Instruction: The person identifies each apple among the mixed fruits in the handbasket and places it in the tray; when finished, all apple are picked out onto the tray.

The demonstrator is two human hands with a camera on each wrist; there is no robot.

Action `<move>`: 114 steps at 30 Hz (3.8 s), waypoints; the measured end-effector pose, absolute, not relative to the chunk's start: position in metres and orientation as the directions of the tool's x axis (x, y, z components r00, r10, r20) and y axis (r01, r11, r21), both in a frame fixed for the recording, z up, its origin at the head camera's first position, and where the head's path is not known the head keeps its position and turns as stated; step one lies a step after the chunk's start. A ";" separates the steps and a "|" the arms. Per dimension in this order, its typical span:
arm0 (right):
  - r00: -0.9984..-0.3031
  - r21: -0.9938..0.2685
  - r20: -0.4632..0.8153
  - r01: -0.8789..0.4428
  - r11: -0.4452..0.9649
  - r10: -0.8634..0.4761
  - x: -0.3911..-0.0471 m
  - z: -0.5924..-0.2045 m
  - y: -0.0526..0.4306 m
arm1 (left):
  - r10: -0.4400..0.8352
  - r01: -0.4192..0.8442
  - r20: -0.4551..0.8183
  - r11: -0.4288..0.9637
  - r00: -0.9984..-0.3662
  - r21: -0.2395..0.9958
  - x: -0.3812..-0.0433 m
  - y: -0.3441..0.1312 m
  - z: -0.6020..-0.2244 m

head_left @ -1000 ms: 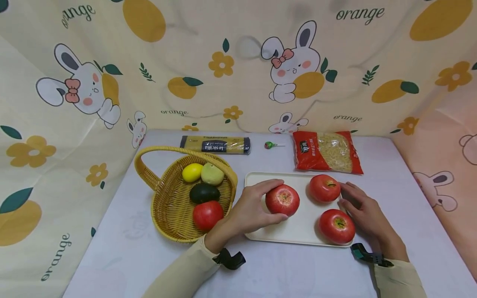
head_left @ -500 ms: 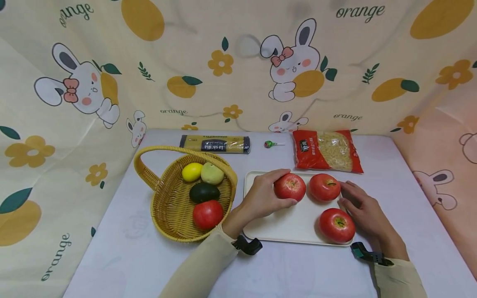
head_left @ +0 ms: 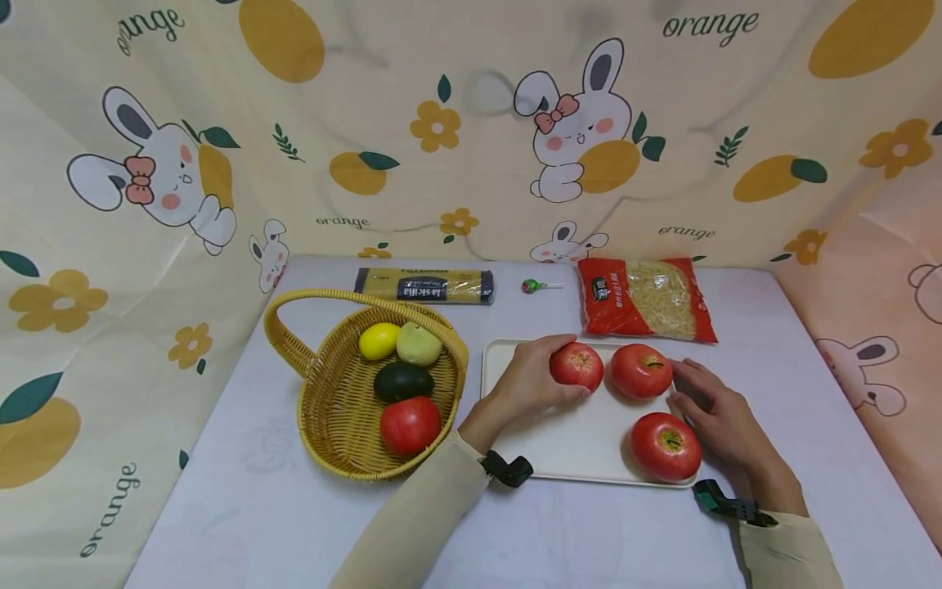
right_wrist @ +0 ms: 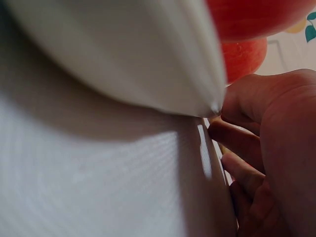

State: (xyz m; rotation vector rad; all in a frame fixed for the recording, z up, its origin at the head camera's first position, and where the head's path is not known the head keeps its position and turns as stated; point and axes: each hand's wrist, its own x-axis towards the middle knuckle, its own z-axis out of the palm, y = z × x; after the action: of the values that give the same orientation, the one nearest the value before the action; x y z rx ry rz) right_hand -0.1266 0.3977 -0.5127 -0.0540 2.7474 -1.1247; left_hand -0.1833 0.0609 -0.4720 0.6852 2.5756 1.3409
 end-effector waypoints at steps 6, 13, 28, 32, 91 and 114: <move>-0.983 -0.701 -0.156 0.042 0.712 -0.095 -0.127 -0.513 0.399 | 0.465 0.278 0.006 0.519 -0.885 0.808 -0.189 0.067 -0.476; -0.986 -0.694 -0.136 0.025 0.720 -0.096 -0.127 -0.513 0.398 | 0.485 0.284 -0.005 0.519 -0.874 0.806 -0.193 0.075 -0.478; -0.985 -0.686 -0.143 0.027 0.727 -0.098 -0.127 -0.513 0.398 | 0.489 0.282 -0.008 0.515 -0.872 0.810 -0.190 0.073 -0.481; -0.986 -0.682 -0.134 0.016 0.732 -0.102 -0.127 -0.512 0.398 | 0.501 0.295 -0.001 0.512 -0.866 0.807 -0.190 0.073 -0.482; -0.983 -0.699 -0.160 0.046 0.714 -0.093 -0.127 -0.511 0.396 | 0.590 0.275 0.153 0.121 -0.793 0.954 -0.086 -0.131 -0.401; -0.982 -0.704 -0.170 0.061 0.707 -0.084 -0.127 -0.513 0.396 | 0.259 -0.006 -0.170 0.535 -0.951 0.845 -0.091 -0.189 -0.419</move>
State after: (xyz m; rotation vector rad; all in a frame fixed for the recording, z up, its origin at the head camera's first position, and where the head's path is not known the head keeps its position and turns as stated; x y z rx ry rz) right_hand -0.1271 0.3960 -0.5130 -0.0184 2.7246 -1.1342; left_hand -0.0906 -0.1893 -0.4188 0.2115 2.5006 1.3787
